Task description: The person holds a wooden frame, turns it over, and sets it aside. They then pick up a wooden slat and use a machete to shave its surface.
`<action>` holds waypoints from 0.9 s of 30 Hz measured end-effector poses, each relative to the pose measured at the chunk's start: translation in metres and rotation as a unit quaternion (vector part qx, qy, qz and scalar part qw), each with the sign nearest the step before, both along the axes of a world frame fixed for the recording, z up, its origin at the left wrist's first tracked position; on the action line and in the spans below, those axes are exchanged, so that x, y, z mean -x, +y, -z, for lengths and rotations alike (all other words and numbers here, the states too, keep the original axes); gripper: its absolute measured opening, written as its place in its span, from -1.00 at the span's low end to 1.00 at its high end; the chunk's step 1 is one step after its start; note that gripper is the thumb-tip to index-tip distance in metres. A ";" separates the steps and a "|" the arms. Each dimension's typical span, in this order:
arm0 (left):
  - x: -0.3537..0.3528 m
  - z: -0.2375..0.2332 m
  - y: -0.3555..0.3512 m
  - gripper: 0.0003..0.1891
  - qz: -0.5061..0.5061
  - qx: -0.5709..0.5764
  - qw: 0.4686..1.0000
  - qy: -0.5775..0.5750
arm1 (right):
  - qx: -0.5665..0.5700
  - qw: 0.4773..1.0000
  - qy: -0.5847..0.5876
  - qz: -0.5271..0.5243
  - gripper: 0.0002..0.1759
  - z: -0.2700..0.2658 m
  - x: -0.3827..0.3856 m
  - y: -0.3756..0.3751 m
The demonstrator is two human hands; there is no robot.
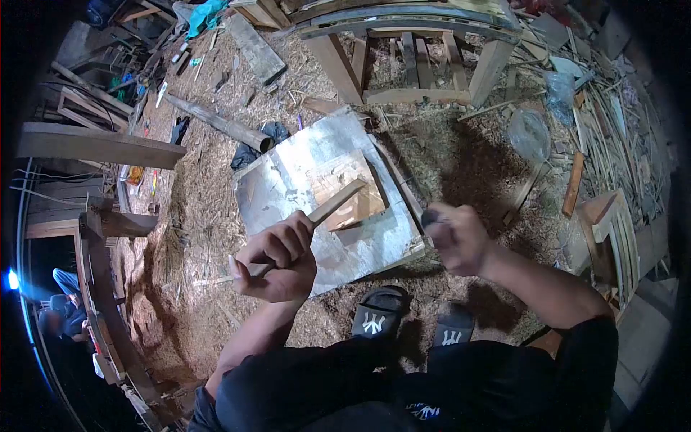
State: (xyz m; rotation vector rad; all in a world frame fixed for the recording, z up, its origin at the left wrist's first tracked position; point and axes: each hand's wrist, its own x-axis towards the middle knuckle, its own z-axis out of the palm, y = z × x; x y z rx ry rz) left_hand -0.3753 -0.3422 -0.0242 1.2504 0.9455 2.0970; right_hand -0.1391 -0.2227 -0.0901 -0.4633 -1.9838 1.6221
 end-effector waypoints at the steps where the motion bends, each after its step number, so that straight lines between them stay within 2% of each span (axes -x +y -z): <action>1: 0.001 0.001 -0.001 -0.28 0.004 0.002 1.000 -0.004 | 0.005 0.990 -0.138 -0.002 -0.30 0.008 0.002 -0.004; 2: 0.001 0.000 0.000 -0.28 0.005 -0.002 1.000 -0.003 | 0.008 0.962 -0.273 -0.003 -0.28 0.016 0.003 -0.006; 4: 0.001 0.000 -0.001 -0.28 -0.005 0.000 1.000 -0.013 | -0.037 0.965 -0.258 0.022 -0.23 0.017 0.006 -0.002; 6: 0.001 0.002 -0.007 -0.29 -0.003 0.008 1.000 0.002 | 0.065 0.957 -0.283 -0.017 -0.20 0.008 0.001 0.012; 7: 0.004 0.001 -0.003 -0.30 -0.001 -0.002 1.000 0.020 | 0.185 0.942 -0.273 -0.052 -0.20 -0.004 -0.004 0.023; 8: 0.008 0.002 -0.003 -0.30 0.000 -0.005 1.000 0.020 | 0.183 0.943 -0.273 -0.051 -0.20 -0.003 -0.008 0.024; 9: 0.011 0.003 -0.004 -0.31 0.022 -0.008 0.999 0.048 | 0.358 0.902 -0.234 -0.062 -0.21 -0.002 -0.012 0.025; 10: 0.016 0.004 -0.006 -0.32 0.044 -0.012 0.996 0.076 | 0.520 0.830 -0.187 -0.070 -0.22 -0.002 -0.014 0.025; 11: 0.025 0.006 -0.008 -0.35 0.063 -0.011 0.995 0.077 | 0.489 0.853 -0.174 -0.050 -0.26 -0.002 -0.014 0.018; 15: 0.042 0.004 -0.013 -0.40 0.108 0.014 0.991 0.081 | 0.462 0.868 -0.179 -0.046 -0.25 0.006 -0.020 0.016; 21: 0.037 0.003 -0.017 -0.40 0.088 0.031 0.990 0.104 | 0.390 0.901 -0.187 -0.035 -0.24 0.006 -0.020 0.012; 23: 0.031 0.008 -0.021 -0.39 0.065 0.025 0.993 0.098 | 0.250 0.948 -0.195 -0.028 -0.25 0.015 -0.019 0.010; 26: 0.018 0.015 -0.030 -0.38 0.057 0.032 0.987 0.148 | 0.212 0.951 -0.219 -0.047 -0.28 0.010 -0.016 0.007; 27: 0.014 0.017 -0.031 -0.39 0.061 0.032 0.983 0.172 | 0.139 0.968 -0.205 -0.030 -0.32 0.008 -0.013 0.006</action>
